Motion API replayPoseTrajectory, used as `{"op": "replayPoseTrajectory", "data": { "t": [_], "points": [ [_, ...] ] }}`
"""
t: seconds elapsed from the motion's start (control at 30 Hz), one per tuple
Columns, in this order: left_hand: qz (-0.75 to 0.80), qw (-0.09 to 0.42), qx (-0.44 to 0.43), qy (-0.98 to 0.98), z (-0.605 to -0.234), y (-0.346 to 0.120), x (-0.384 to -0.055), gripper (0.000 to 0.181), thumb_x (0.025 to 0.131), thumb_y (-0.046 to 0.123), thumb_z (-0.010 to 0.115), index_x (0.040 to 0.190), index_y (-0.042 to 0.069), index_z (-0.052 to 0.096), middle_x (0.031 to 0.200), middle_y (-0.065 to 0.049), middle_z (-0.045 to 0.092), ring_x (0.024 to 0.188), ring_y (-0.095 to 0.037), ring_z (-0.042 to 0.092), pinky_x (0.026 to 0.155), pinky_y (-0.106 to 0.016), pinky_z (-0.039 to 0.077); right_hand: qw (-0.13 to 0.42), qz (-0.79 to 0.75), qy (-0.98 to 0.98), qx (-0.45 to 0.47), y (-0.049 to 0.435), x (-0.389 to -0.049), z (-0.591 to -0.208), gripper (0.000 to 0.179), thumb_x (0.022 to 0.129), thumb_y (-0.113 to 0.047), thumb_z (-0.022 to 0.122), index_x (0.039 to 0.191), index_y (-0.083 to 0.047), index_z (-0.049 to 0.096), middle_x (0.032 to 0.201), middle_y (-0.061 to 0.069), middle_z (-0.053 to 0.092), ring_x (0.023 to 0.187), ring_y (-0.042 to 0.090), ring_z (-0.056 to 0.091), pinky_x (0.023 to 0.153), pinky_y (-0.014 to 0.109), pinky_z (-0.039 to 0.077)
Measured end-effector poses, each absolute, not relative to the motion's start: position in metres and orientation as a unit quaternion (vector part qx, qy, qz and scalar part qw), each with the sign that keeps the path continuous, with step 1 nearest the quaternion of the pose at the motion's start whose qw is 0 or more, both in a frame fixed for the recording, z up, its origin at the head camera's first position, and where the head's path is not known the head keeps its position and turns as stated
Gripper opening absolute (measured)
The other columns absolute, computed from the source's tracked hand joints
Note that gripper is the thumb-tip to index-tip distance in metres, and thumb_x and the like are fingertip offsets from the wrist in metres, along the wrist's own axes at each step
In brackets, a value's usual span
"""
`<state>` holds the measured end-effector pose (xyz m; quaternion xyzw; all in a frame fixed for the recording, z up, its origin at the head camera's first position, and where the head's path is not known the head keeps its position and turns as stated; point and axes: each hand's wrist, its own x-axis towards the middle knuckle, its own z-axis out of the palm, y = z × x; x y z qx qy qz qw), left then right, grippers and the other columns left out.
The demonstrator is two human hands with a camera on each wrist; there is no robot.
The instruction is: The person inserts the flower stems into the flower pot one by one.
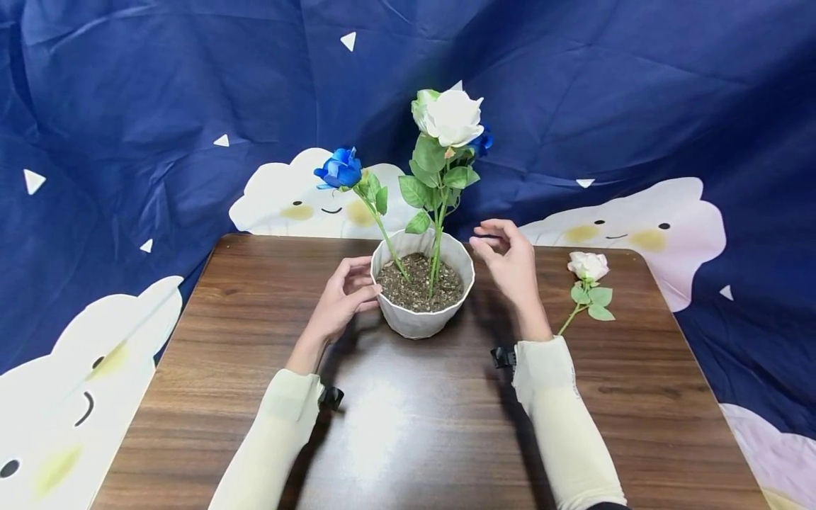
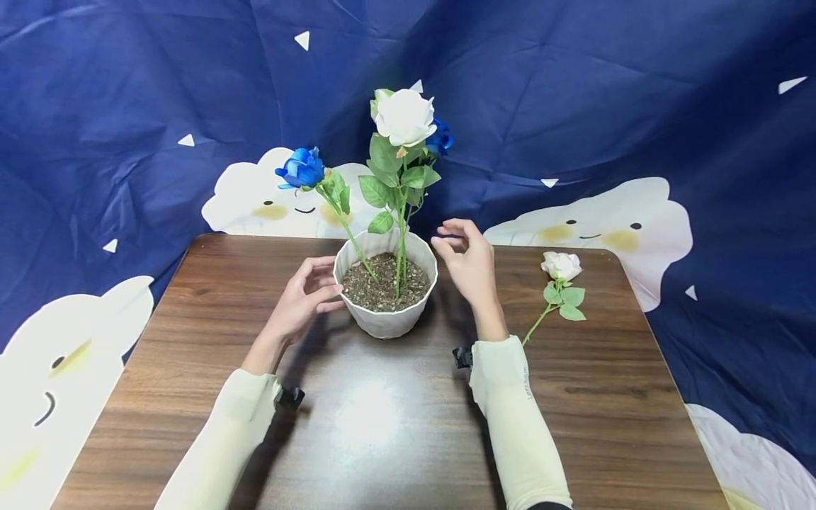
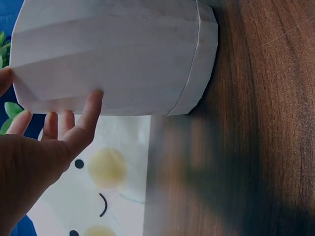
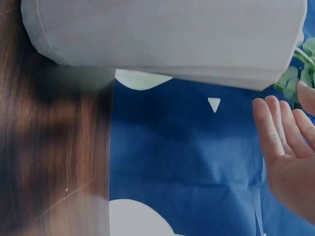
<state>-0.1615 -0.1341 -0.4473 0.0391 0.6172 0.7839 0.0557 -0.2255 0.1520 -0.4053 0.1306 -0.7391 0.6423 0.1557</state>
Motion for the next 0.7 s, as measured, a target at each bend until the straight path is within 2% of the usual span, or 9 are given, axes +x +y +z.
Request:
{"op": "replayPoseTrajectory", "data": {
  "t": [0.2,0.27,0.37,0.47,0.57,0.63,0.7],
  "points": [
    [0.783,0.056,0.041,0.618,-0.447,-0.134,-0.162,0.058,0.091,-0.006,0.063,0.145,-0.001,0.041,0.138,-0.032,0.041,0.12,-0.042,0.052,0.091,-0.047,0.06,0.165,0.657,-0.729,0.104,0.171,-0.219,-0.405,0.031,0.09,0.012,0.068,0.118,0.018,0.057,0.099,0.005,0.069,0.081,0.006,0.069,0.071,0.02,0.061],
    [0.783,0.056,0.041,0.618,-0.447,-0.134,-0.162,0.058,0.091,-0.006,0.063,0.144,-0.001,0.041,0.138,-0.032,0.041,0.12,-0.042,0.052,0.091,-0.048,0.06,0.171,0.66,-0.724,0.102,0.179,-0.218,-0.405,0.032,0.09,0.013,0.067,0.119,0.02,0.056,0.098,0.0,0.068,0.08,0.005,0.069,0.069,0.019,0.061],
    [0.783,0.057,0.04,0.618,-0.448,-0.134,-0.162,0.058,0.091,-0.007,0.063,0.144,-0.001,0.041,0.138,-0.032,0.042,0.121,-0.043,0.052,0.092,-0.049,0.059,0.175,0.671,-0.714,0.092,0.189,-0.216,-0.404,0.033,0.09,0.015,0.065,0.119,0.024,0.054,0.098,0.003,0.068,0.078,0.004,0.069,0.068,0.019,0.061],
    [0.783,0.056,0.041,0.618,-0.448,-0.135,-0.162,0.058,0.091,-0.006,0.063,0.144,-0.001,0.041,0.138,-0.031,0.042,0.121,-0.043,0.052,0.092,-0.049,0.059,0.174,0.685,-0.704,0.071,0.199,-0.214,-0.405,0.03,0.09,0.016,0.064,0.118,0.022,0.055,0.099,0.008,0.069,0.077,0.004,0.069,0.067,0.019,0.061],
    [0.783,0.056,0.042,0.618,-0.447,-0.134,-0.162,0.058,0.091,-0.006,0.063,0.144,-0.002,0.04,0.138,-0.031,0.042,0.121,-0.042,0.052,0.091,-0.048,0.059,0.177,0.696,-0.695,0.045,0.209,-0.212,-0.407,0.023,0.09,0.014,0.065,0.112,0.011,0.062,0.097,0.007,0.07,0.076,0.005,0.069,0.066,0.02,0.061],
    [0.783,0.056,0.042,0.618,-0.447,-0.134,-0.162,0.058,0.091,-0.006,0.063,0.144,-0.002,0.04,0.137,-0.031,0.042,0.121,-0.042,0.052,0.091,-0.047,0.06,0.182,0.692,-0.698,0.025,0.215,-0.211,-0.41,0.023,0.09,0.011,0.067,0.111,0.0,0.064,0.093,0.002,0.071,0.074,0.005,0.069,0.065,0.019,0.061],
    [0.784,0.057,0.042,0.617,-0.447,-0.134,-0.161,0.058,0.091,-0.006,0.063,0.144,-0.002,0.04,0.138,-0.031,0.042,0.121,-0.041,0.052,0.09,-0.046,0.06,0.185,0.692,-0.698,0.007,0.222,-0.21,-0.413,0.023,0.091,0.008,0.068,0.111,-0.001,0.064,0.089,-0.002,0.07,0.072,0.005,0.069,0.064,0.019,0.061]
  ]
}}
